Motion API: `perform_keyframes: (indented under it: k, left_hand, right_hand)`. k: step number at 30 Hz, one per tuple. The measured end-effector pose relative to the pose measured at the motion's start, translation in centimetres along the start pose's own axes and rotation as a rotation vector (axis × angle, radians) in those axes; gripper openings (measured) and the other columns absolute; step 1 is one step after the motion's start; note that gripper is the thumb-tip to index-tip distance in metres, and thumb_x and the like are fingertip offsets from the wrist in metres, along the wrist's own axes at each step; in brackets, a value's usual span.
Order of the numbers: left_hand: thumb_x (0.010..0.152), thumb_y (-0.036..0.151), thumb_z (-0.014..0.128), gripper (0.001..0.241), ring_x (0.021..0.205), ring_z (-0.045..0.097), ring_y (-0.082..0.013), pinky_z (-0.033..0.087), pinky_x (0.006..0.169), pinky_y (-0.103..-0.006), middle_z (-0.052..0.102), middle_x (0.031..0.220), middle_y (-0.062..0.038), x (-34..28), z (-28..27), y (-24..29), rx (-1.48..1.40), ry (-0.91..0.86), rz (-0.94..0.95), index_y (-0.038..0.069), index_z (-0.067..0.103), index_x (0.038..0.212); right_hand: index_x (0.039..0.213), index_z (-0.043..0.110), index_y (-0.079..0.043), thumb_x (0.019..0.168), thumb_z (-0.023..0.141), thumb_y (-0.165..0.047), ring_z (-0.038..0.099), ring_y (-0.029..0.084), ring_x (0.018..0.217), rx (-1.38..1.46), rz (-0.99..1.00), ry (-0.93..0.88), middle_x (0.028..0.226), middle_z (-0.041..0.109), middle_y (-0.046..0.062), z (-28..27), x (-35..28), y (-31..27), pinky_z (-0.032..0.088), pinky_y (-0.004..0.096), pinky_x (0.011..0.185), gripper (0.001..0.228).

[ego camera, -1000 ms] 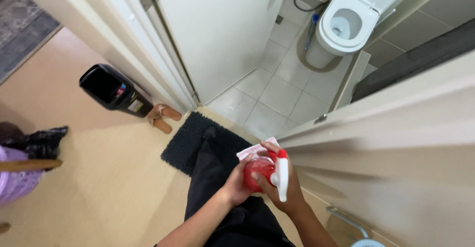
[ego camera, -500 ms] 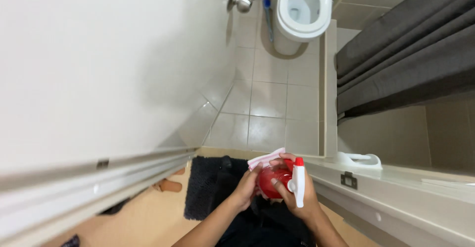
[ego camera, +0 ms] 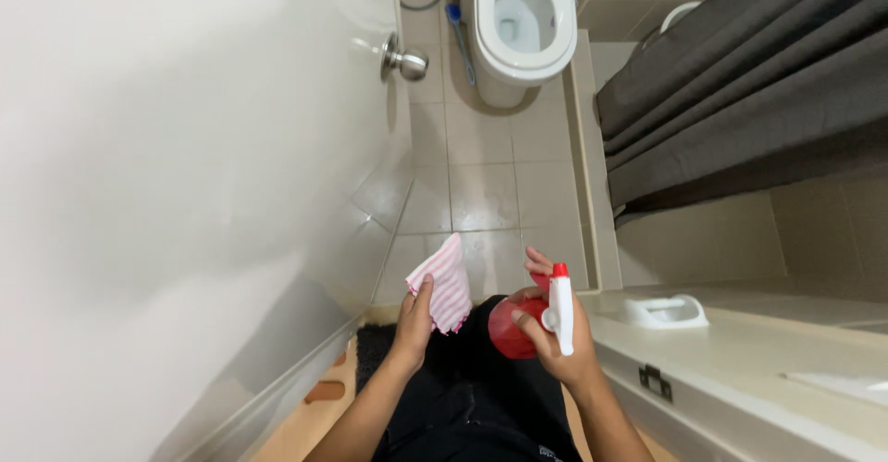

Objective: Cleaning a bathroom door with a spray bottle and a cloth.

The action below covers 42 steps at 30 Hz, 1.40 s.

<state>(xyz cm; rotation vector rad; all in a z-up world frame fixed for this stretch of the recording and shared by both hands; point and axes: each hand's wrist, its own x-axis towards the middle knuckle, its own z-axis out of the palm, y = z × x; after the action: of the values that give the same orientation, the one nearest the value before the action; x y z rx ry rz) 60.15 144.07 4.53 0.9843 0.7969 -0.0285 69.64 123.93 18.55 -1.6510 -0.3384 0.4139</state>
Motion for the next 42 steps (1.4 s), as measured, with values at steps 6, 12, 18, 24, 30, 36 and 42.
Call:
perform_keyframes:
  k: [6,12,18,24,30,36,42]
  left_hand:
    - [0.104,0.047,0.046,0.060,0.102,0.071,-0.0168,0.054,0.091,-0.0314,0.075,0.115,-0.012,4.1,5.2,7.6,0.206,0.033,0.232,-0.003,0.061,0.133]
    - [0.106,0.045,0.045,0.059,0.101,0.069,-0.0172,0.054,0.089,-0.0319,0.073,0.115,-0.012,13.1,9.2,10.9,-0.143,0.149,0.282,-0.006,0.060,0.131]
    - [0.103,0.045,0.044,0.055,0.091,0.073,-0.0221,0.057,0.081,-0.0366,0.074,0.105,-0.013,18.0,10.2,14.6,-0.262,0.310,0.066,-0.002,0.061,0.127]
    - [0.101,0.041,0.049,0.050,0.097,0.072,-0.0203,0.056,0.087,-0.0344,0.075,0.105,-0.009,26.9,15.7,13.4,-0.187,0.268,-0.051,0.001,0.061,0.128]
    - [0.101,0.043,0.046,0.049,0.098,0.073,-0.0279,0.054,0.087,-0.0362,0.076,0.100,-0.012,34.0,22.6,20.8,0.537,0.222,0.194,0.006,0.070,0.120]
    - [0.102,0.038,0.049,0.042,0.102,0.066,-0.0363,0.051,0.092,-0.0460,0.072,0.103,-0.017,41.0,23.4,25.9,1.018,0.448,0.253,0.003,0.072,0.104]
    - [0.097,0.035,0.054,0.037,0.119,0.058,-0.0320,0.033,0.109,-0.0538,0.069,0.118,-0.011,39.9,24.0,30.8,1.385,0.822,0.371,0.006,0.071,0.111]
  right_hand:
    - [0.138,0.054,-0.002,0.083,0.071,0.003,0.067,0.014,0.093,0.008,0.017,-0.167,0.135,0.065,0.013,-0.9,12.6,-4.5,0.055,0.033,0.089,0.058]
    - [0.136,0.053,0.000,0.085,0.070,0.003,0.066,0.012,0.095,0.135,-0.087,-0.321,0.136,0.064,0.011,-4.2,25.6,-5.3,0.056,0.032,0.088,0.054]
    - [0.133,0.057,-0.001,0.082,0.072,0.001,0.064,0.013,0.091,0.036,-0.051,-0.393,0.133,0.066,0.010,-8.3,35.1,-3.1,0.056,0.032,0.087,0.053]
    - [0.131,0.058,0.000,0.082,0.072,-0.001,0.066,0.015,0.088,-0.009,-0.016,-0.466,0.131,0.068,0.009,-11.3,42.6,-2.5,0.056,0.032,0.084,0.051]
    - [0.132,0.058,-0.001,0.080,0.072,0.000,0.067,0.016,0.088,-0.025,0.010,-0.500,0.130,0.068,0.010,-14.5,52.4,-0.5,0.056,0.033,0.084,0.054]
    - [0.131,0.059,-0.001,0.080,0.071,0.000,0.071,0.018,0.091,-0.144,-0.010,-0.532,0.131,0.069,0.010,-17.5,63.4,0.9,0.058,0.034,0.083,0.053]
    - [0.133,0.057,-0.002,0.079,0.068,0.002,0.073,0.020,0.094,-0.106,0.069,-0.623,0.130,0.069,0.009,-20.9,70.4,5.0,0.059,0.037,0.083,0.055]
